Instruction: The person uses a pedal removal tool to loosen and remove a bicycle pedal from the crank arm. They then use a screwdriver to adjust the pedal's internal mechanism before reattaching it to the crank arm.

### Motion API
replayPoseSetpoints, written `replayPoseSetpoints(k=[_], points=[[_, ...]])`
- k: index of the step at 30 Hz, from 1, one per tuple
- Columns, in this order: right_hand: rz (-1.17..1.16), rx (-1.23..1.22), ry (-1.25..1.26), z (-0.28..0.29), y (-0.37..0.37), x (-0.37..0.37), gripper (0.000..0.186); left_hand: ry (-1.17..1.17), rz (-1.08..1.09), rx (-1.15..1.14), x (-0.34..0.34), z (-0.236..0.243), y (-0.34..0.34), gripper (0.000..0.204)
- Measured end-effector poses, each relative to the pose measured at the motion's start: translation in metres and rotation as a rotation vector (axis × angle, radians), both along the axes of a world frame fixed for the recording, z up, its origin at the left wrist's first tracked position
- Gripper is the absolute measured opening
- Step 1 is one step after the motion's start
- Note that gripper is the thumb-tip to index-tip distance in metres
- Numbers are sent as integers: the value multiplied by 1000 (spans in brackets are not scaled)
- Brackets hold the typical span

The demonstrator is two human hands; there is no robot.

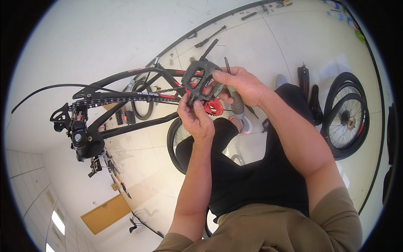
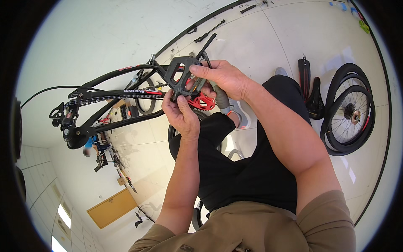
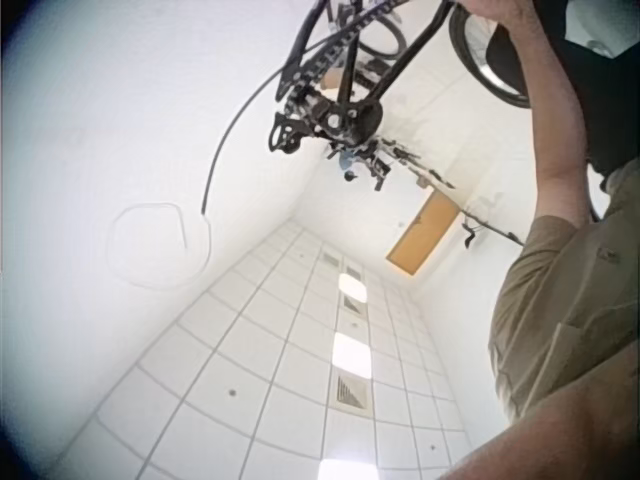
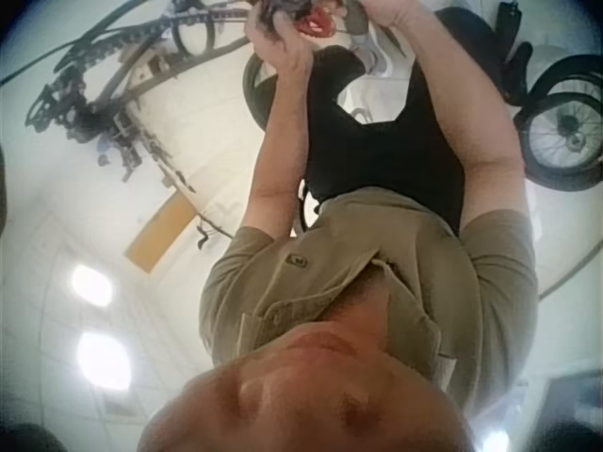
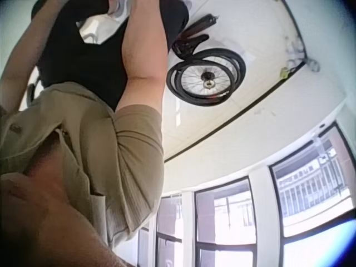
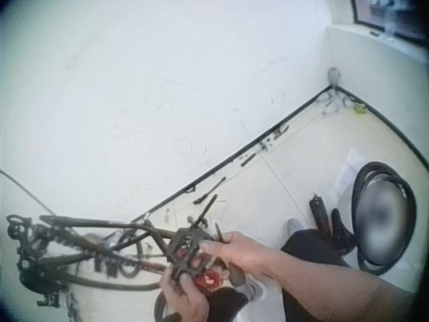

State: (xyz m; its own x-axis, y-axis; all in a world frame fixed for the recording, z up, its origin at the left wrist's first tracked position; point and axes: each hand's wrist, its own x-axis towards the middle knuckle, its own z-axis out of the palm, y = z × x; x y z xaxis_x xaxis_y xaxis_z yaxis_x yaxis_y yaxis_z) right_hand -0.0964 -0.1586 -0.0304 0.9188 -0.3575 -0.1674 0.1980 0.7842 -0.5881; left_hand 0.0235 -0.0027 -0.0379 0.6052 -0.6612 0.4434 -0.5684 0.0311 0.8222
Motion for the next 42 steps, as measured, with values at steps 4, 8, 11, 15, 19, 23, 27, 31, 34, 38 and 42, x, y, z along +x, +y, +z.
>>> replayPoseSetpoints(k=[4, 8, 11, 15, 19, 23, 27, 31, 34, 38, 42], points=[[4, 0, 2, 0, 0, 1, 37, -7, 26, 20, 2, 0, 2, 31], [11, -1, -8, -1, -1, 1, 36, -47, 52, 64, 4, 1, 1, 27], [4, -10, -15, 1, -1, 0, 36, -77, 105, 129, 1, 3, 2, 26], [-4, -1, -32, 1, -2, 0, 38, -80, 93, 129, 0, 3, 1, 27], [-6, 15, -31, 2, -2, 0, 39, 32, 77, 12, -4, 4, -3, 28], [0, 1, -18, 3, -4, 0, 40, -13, 22, -9, -1, 2, -3, 26], [-6, -4, 2, 2, -2, -1, 39, -1, 28, 37, -1, 4, 0, 25], [0, 9, -11, 2, -2, -1, 37, -14, 55, 56, -2, 5, 0, 24], [-5, 10, -14, 2, -2, -1, 35, -13, 53, 43, 0, 4, 0, 24], [-17, 19, -59, -3, -3, 1, 31, -15, 46, 26, 0, 1, 1, 24], [-74, 16, -20, 0, -2, 1, 30, -43, 56, 42, 1, 0, 1, 24]])
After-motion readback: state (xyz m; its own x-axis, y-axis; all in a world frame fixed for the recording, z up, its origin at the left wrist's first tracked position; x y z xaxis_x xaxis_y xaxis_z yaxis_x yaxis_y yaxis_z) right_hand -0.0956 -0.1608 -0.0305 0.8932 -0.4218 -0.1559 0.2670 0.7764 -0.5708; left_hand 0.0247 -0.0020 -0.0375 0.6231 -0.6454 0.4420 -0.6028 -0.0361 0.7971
